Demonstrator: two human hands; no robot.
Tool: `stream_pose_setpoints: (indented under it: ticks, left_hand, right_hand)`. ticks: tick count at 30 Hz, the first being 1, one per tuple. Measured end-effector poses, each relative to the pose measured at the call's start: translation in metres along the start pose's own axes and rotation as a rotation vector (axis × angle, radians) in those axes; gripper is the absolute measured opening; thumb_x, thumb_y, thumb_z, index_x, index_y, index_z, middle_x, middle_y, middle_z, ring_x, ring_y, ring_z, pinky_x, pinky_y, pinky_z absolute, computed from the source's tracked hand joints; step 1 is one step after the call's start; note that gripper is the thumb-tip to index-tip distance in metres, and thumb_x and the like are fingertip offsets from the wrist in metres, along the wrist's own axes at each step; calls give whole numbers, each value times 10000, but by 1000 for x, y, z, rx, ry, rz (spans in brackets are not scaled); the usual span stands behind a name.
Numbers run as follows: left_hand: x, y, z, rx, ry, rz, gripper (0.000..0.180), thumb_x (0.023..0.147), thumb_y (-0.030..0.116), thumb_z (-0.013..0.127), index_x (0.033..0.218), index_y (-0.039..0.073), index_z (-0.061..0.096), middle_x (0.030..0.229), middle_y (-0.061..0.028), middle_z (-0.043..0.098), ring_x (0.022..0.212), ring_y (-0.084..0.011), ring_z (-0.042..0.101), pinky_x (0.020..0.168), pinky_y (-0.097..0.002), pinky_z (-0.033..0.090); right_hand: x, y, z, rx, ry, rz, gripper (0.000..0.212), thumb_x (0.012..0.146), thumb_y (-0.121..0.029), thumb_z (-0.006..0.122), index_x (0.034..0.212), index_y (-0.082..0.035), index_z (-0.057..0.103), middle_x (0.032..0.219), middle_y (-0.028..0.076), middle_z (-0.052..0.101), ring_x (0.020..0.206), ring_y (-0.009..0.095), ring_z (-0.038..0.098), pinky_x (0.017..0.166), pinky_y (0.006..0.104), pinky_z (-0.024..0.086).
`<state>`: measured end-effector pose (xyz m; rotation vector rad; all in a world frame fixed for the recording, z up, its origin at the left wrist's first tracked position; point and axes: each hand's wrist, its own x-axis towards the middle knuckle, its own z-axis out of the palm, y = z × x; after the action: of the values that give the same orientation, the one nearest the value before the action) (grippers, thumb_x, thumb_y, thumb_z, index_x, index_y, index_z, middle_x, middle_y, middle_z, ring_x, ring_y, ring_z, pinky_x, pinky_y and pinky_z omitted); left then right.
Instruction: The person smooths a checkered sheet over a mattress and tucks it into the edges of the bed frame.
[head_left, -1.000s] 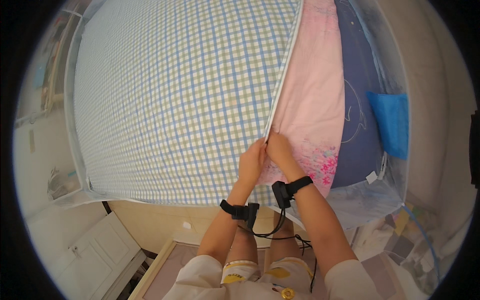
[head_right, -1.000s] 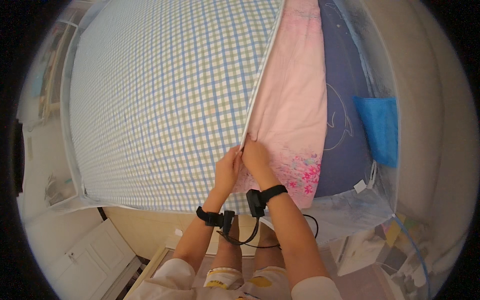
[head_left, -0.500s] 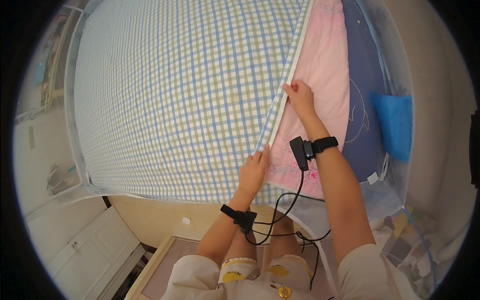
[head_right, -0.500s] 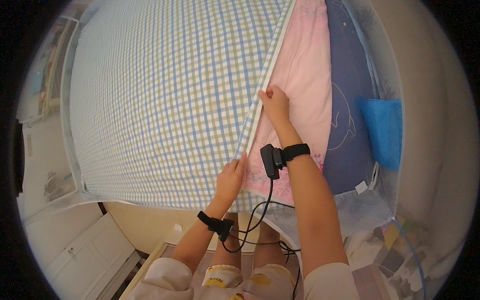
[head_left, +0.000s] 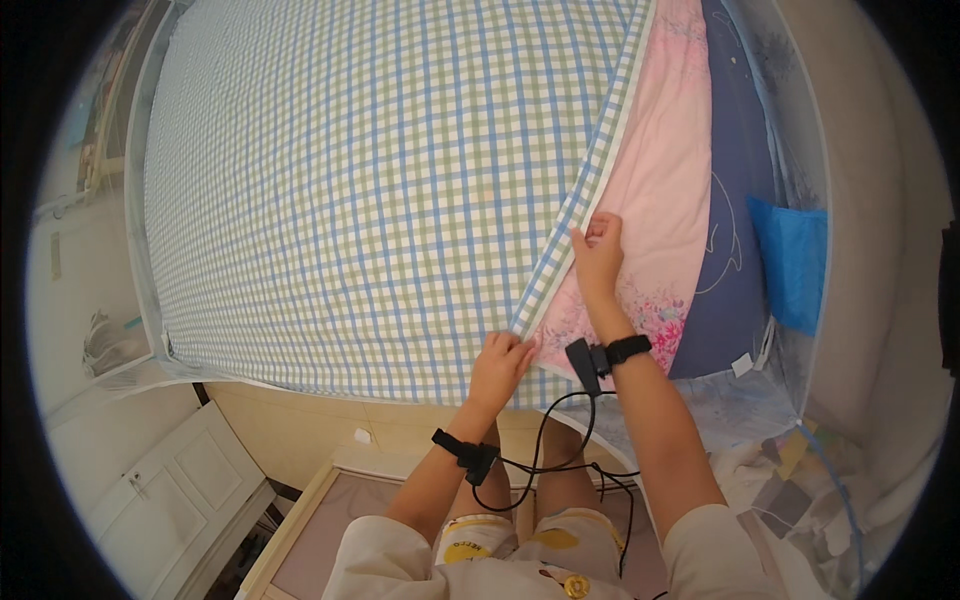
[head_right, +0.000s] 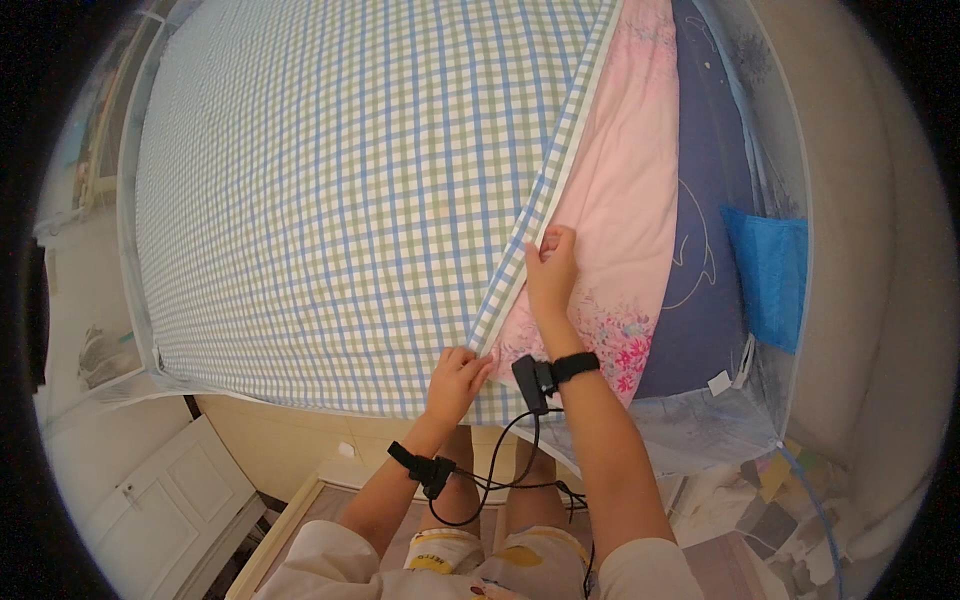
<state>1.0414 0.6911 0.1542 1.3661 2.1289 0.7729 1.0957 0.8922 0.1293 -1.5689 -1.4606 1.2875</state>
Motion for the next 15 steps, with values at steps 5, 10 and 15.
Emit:
stream_pose_setpoints:
  ticks: [5,10,15]
  left_hand:
    - [6,-12,18,-516,102,-430,384,820,167,691,1132,32,512,870,-72,542,707,-173,521,627,-300,465]
    - [28,10,6,-423,-165,-641,498,735,252,754,1087,-4,513,846,-108,583,772,-202,558,667,-307,460]
    - [17,68,26,-184,-37,-205,347,653,206,733,861,-6,553,745,-185,554,722,-361,497,633,-461,392]
  right_hand:
    - [-35,9,-4,-343,-124,-235,250,803,-93,639,1025,-30,541,896,115,569,812,260,588,701,361,476]
    - [-58,-19,-13,-589,-134,-239,313,809,-153,633,1074,-31,519,1008,136,533,911,319,549,772,414,453]
    - [-77,-21,-36,-778,-137,-245,424,773,-165,643,1144,-24,493,980,173,544,925,354,543,805,433,443]
